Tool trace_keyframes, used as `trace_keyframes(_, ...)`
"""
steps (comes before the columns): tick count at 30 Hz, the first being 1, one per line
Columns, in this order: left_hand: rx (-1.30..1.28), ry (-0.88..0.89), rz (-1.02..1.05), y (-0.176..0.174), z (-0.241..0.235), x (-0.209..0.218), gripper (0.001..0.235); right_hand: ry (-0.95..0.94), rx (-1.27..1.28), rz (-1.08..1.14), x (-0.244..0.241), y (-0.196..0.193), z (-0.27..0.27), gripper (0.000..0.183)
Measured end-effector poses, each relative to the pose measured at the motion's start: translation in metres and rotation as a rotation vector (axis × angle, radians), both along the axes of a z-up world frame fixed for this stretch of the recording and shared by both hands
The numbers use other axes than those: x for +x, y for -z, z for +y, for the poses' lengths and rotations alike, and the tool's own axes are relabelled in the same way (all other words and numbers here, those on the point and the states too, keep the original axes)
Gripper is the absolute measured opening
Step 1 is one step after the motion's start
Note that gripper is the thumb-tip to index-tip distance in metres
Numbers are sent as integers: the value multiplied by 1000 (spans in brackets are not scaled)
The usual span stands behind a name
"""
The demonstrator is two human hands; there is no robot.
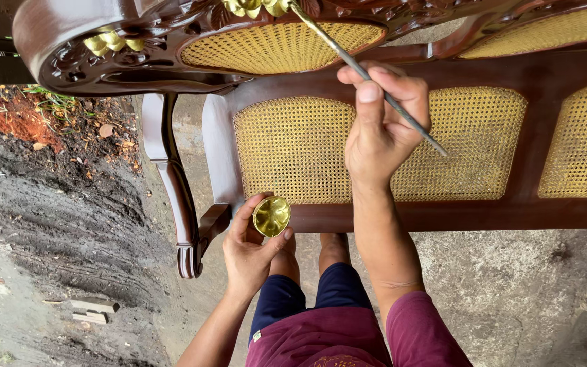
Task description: The person paints the carved wooden frame of a three-seater rattan chair with gold paint using a small brush. They repeatedly dip the brush into a small container held in the other hand and apply paint to the ornate details on the chair's backrest and armrests.
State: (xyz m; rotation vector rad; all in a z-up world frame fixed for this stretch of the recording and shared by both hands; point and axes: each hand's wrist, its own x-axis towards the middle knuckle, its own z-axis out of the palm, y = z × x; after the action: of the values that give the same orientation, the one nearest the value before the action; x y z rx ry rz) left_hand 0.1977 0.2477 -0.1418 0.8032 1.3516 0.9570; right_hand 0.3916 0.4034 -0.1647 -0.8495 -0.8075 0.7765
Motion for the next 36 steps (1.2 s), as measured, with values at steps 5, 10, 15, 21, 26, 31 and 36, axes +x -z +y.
trace_keyframes(5,11,18,-14,-1,0,-5,67,-21,-15,46,2,3,4,12)
trace_keyframes(10,-1,24,-10,-3,1,-9,68,-17,-31,97,7,1,4,13)
trace_keyframes(15,4,36,-12,-3,0,-10,68,-35,-18,53,9,2,7,12)
trace_keyframes(21,-10,39,-14,-1,-2,-14,67,-16,2,24,7,0,5,13)
trace_keyframes(26,27,48,-5,0,-2,-19,68,11,19,-34,4,0,5,13)
trace_keyframes(31,54,72,8,1,1,-23,70,42,26,-45,-4,3,2,13)
trace_keyframes(36,28,94,21,-3,3,-30,71,37,6,71,-17,13,-1,13)
